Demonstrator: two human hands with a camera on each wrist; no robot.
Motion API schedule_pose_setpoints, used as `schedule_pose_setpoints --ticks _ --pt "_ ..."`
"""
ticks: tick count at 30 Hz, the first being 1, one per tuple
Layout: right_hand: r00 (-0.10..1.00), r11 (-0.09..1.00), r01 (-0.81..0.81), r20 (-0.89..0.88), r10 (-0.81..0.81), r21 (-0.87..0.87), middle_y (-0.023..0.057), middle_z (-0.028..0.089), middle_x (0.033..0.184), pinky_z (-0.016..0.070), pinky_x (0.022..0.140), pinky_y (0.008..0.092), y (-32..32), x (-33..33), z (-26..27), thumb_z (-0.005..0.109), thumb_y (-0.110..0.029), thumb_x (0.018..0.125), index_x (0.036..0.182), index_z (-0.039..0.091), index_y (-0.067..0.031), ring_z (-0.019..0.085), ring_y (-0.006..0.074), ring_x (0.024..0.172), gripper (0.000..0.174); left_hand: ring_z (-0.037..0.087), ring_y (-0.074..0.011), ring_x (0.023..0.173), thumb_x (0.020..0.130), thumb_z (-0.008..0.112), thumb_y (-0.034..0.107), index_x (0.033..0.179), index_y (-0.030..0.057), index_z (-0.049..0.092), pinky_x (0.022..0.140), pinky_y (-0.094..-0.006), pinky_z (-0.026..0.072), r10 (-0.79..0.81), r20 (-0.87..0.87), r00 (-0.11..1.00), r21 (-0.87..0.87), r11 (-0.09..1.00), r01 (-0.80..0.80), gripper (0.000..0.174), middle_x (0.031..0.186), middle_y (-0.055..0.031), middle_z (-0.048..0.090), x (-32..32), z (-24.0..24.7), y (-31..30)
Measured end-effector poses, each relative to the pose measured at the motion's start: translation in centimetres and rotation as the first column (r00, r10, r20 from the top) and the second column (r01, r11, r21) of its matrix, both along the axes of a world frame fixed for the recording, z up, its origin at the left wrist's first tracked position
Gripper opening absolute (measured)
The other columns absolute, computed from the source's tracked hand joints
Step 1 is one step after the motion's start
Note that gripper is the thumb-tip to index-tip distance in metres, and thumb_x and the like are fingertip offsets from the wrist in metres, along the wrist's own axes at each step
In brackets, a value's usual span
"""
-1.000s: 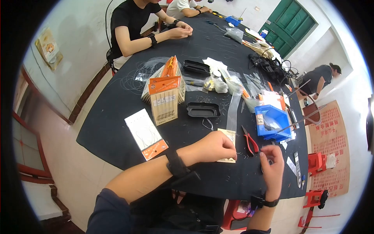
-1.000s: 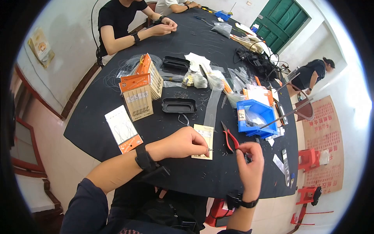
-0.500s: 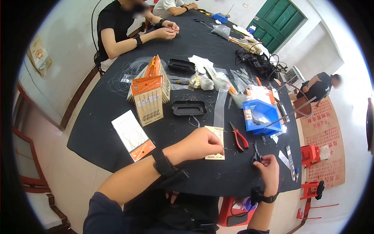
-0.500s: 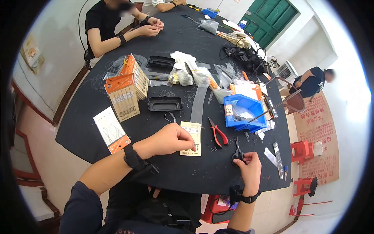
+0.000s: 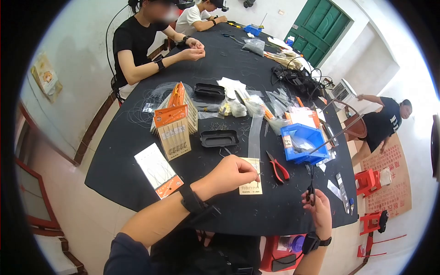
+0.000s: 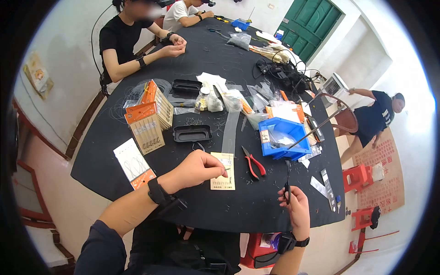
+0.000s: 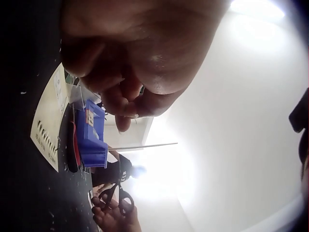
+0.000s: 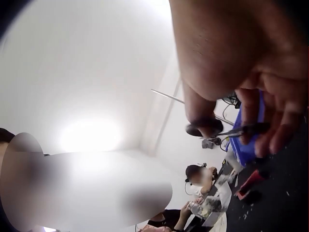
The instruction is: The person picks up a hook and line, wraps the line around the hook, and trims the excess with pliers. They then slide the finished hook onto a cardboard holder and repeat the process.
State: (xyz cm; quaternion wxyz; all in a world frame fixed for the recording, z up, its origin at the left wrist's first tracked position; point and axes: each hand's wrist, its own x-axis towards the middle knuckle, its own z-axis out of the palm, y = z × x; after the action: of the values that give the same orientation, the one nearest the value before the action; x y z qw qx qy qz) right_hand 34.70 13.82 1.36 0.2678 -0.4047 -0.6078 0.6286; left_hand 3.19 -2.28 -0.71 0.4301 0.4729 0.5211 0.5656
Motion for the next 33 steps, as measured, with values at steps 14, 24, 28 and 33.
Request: schedule_pose_setpoints --ticks 14,24,28,33 --pt "0.761 0.87 -0.492 -0.498 0.417 -0.023 0.0079 0.05 0.117 0.059 0.089 0.038 -2.8 -11.4 -0.5 0.09 -0.036 0.072 0.115 0.049 -0.0071 0.063 0.023 0.109 0.066 0.049 -0.0018 0.059 0.087 0.065 0.006 0.089 -0.0028 0.076 0.052 -0.0218 0.0361 0.323 -0.124 0.938 0.267 0.922 -0.282 0.014 0.071 -0.0011 0.065 -0.3 0.3 0.0" --pt "0.902 0.664 -0.307 -0.015 0.432 0.681 0.009 0.053 0.12 0.052 0.089 0.032 -0.2 -15.8 -0.3 0.088 -0.013 0.07 0.1 0.053 -0.0021 0.057 0.0144 0.1 0.048 0.048 -0.0037 0.056 0.085 0.066 0.003 0.088 -0.0022 0.075 0.05 -0.0227 0.0351 0.42 -0.239 0.875 0.356 0.877 -0.324 0.011 0.071 -0.0036 0.065 -0.9 0.7 -0.1" --pt "0.922 0.753 -0.273 -0.06 0.382 0.599 0.0069 0.062 0.097 0.0519 0.066 0.0233 -0.9 -15.4 -0.9 0.085 -0.005 0.067 0.083 0.053 -0.0016 0.058 0.0092 0.08 0.035 0.046 -0.0051 0.053 0.083 0.067 0.002 0.087 -0.0014 0.075 0.048 -0.0237 0.0338 0.487 -0.308 0.817 0.44 0.835 -0.331 0.01 0.069 -0.004 0.063 -0.9 1.2 -0.2" --pt "0.896 0.591 -0.364 0.098 0.433 0.72 0.0058 0.059 0.08 0.048 0.055 0.0229 -0.2 -14.9 -0.2 0.088 -0.008 0.061 0.076 0.052 -0.0008 0.057 0.0112 0.066 0.04 0.045 -0.0054 0.052 0.082 0.067 0.001 0.086 -0.0006 0.075 0.047 -0.0236 0.0326 0.506 -0.337 0.794 0.474 0.82 -0.321 0.009 0.068 -0.0041 0.062 -1.0 1.3 -0.2"
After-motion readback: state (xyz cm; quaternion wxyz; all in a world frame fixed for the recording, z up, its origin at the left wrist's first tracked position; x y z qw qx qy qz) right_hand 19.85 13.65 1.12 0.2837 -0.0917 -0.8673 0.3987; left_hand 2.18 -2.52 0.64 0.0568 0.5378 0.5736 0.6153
